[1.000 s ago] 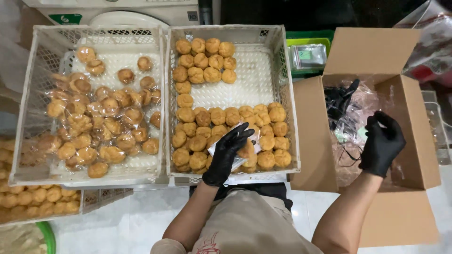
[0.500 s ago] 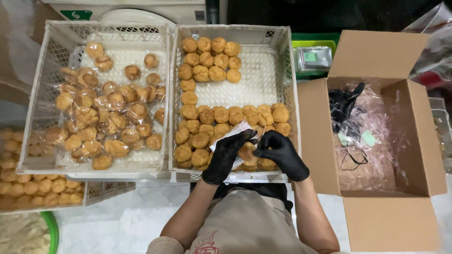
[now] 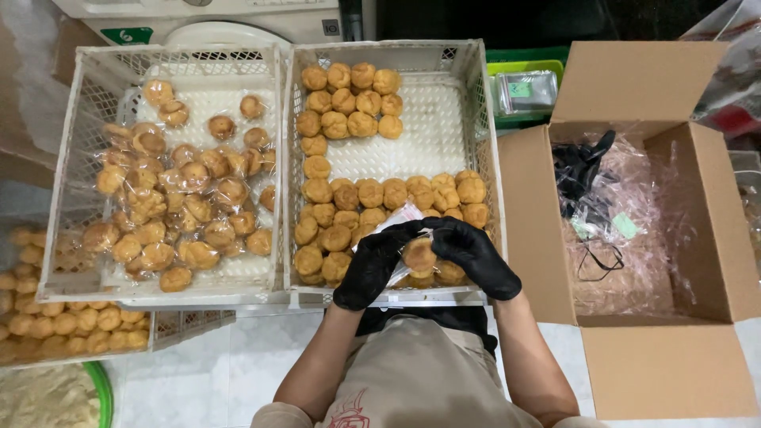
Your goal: Bagging individual pastries from a tray into small white bags
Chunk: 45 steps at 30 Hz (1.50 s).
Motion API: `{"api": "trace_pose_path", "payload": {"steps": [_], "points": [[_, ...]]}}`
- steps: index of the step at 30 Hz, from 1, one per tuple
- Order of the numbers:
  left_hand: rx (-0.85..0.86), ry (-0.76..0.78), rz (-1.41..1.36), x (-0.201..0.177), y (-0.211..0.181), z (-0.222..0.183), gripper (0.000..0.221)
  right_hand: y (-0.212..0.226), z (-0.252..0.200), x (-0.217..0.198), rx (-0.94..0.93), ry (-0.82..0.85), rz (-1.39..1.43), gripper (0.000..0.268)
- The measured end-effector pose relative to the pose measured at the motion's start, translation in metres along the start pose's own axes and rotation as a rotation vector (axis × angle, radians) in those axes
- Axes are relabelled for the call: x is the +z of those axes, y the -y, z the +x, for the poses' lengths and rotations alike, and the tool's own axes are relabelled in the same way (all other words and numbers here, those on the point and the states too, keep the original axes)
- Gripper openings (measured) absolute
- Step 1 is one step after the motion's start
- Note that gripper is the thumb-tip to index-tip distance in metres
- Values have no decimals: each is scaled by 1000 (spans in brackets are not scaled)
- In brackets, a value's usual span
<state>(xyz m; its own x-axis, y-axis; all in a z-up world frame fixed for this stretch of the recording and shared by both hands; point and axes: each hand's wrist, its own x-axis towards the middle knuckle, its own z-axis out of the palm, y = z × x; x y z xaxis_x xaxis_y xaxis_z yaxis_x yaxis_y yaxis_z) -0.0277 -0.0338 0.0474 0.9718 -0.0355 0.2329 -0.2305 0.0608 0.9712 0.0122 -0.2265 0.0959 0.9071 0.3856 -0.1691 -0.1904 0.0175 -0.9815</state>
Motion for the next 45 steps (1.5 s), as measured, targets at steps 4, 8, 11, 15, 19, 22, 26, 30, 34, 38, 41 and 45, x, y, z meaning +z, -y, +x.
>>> {"api": "trace_pose_path", "payload": {"steps": [4,8,11,15,19,22,26,30,34,38,41,45], "points": [[-64,38,-238,2,1,-3,23,-45,0,-18,-2,11,92,14],[-48,56,-526,3,26,-12,16,-54,-3,-15,-18,66,306,14],[15,204,-223,-8,39,-12,22,-41,-1,-9,-106,139,263,14],[-277,175,-338,-46,-19,1,84,4,-5,0,-81,180,329,34],[-217,-215,87,-98,-26,20,61,-5,41,-19,-48,84,13,22],[142,-539,-1293,-107,14,16,61,-11,82,-17,-55,-3,-192,24],[-106,-359,-759,-71,78,0,66,-46,163,4,-201,118,-486,15],[177,-221,1046,-35,48,4,40,-105,244,48,-348,398,-825,23],[246,-102,1019,-35,81,3,58,-141,287,101,-199,431,-822,43],[-13,-82,993,-42,77,3,39,-151,300,144,14,379,-930,50],[-265,-54,937,-44,74,4,34,-154,300,149,43,303,-903,49],[-419,-41,754,-42,55,7,52,-137,296,134,-32,276,-754,74]]}}
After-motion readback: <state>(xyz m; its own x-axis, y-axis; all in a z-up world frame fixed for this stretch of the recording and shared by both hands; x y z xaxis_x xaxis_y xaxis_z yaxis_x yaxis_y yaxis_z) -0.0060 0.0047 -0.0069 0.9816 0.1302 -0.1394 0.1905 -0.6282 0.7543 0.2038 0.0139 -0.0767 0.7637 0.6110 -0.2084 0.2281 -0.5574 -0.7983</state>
